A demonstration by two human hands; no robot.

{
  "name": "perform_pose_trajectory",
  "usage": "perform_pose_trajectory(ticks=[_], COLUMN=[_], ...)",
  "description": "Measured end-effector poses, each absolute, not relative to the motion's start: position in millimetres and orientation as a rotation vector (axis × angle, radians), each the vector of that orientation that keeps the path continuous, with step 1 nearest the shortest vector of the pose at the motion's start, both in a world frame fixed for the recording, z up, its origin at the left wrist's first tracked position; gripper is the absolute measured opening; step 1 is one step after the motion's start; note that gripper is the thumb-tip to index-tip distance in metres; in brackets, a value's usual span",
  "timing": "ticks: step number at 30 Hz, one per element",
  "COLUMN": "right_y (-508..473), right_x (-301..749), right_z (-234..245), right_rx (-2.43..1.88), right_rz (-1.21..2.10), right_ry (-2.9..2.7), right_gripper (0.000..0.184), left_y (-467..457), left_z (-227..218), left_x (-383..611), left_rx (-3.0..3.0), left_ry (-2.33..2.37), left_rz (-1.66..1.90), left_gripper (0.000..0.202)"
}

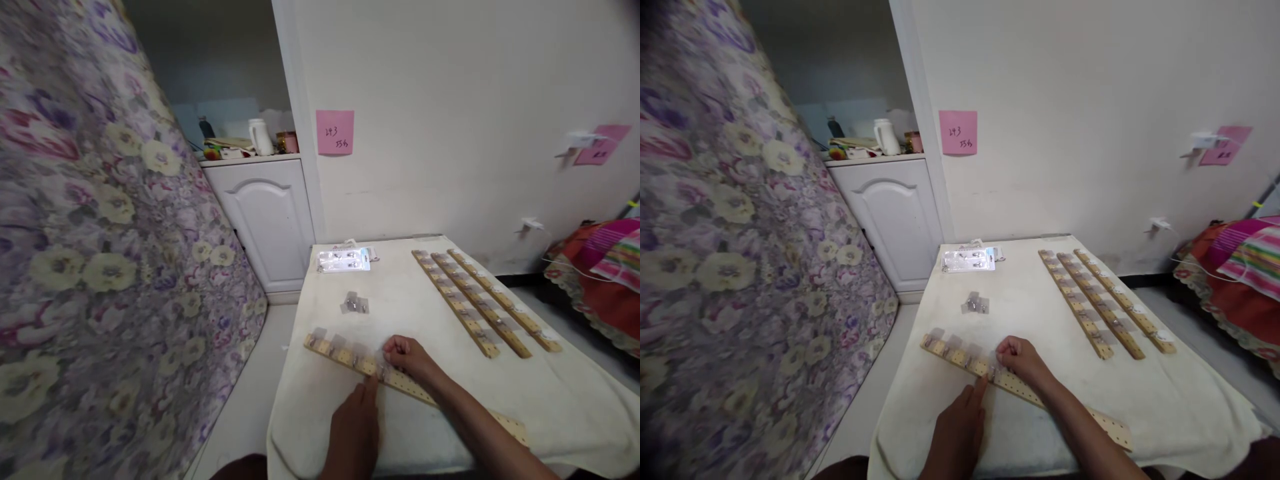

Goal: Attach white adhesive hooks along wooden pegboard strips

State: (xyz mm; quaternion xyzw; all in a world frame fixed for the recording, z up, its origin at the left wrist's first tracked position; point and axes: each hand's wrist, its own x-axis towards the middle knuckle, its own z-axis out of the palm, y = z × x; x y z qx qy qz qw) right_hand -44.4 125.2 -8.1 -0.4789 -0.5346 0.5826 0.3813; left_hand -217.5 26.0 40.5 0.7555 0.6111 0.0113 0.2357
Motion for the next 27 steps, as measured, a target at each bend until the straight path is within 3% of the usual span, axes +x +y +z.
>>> perform_pose_trajectory(ticks=[27], right_y=[126.1], right_x=[-45.7], right_z=[-12.0], right_rx=[-1.202], right_rz=[1.477], right_ry=[-1.318], right_gripper=[0.009], left_y=[31.8], left_z=[35.2], left_x=[-211.6], left_rx=[2.144], left_ry=[1.729], left_rz=[-0.062], left_gripper=[0.06])
